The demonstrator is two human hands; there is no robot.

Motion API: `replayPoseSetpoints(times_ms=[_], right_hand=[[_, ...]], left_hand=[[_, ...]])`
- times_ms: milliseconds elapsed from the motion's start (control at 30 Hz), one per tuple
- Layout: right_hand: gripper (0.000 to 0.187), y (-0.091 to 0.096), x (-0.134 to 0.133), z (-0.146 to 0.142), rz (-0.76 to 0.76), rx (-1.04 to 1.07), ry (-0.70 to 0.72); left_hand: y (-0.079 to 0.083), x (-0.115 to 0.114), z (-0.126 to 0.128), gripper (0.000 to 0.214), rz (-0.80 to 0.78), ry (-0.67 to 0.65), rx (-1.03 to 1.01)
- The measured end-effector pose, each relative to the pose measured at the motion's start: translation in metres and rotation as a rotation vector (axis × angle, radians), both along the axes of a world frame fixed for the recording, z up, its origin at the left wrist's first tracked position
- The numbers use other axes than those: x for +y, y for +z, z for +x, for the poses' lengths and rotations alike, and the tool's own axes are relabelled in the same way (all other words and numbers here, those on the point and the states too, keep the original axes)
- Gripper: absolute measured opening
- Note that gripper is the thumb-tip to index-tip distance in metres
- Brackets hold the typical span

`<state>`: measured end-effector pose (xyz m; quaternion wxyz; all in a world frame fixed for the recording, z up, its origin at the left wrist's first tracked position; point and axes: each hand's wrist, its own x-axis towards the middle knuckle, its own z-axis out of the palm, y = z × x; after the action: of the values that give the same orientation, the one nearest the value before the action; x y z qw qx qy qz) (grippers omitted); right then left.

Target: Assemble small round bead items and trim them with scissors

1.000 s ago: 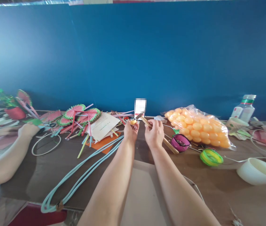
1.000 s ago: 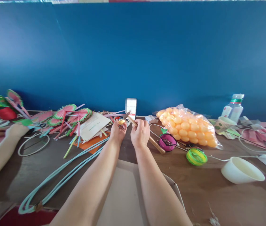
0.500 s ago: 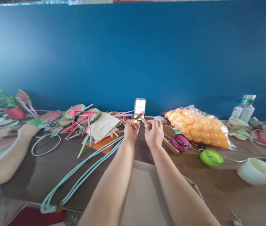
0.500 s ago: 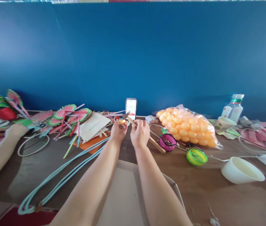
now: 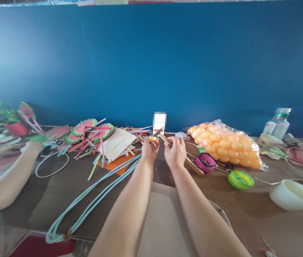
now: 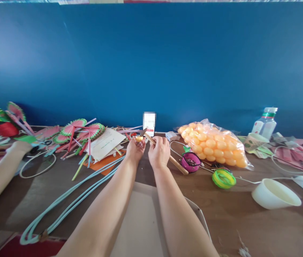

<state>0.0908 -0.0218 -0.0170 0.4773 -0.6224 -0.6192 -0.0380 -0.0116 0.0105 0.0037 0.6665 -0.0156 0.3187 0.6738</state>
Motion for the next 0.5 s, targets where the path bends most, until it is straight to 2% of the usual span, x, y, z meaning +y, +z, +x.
replayPoseSetpoints(times_ms=[333, 500], right_hand=[[0.013, -0.0057, 0.0042, 0.0010, 0.084, 0.005, 0.015], [0.013, -0.0052, 0.0038, 0.0008, 0.064, -0.011, 0.014]], left_hand=[[-0.0023, 0.0016, 0.0006, 0.021, -0.010, -0.005, 0.022], [-0.0028, 0.0022, 0.0008, 0.022, 0.002, -0.008, 0.040]])
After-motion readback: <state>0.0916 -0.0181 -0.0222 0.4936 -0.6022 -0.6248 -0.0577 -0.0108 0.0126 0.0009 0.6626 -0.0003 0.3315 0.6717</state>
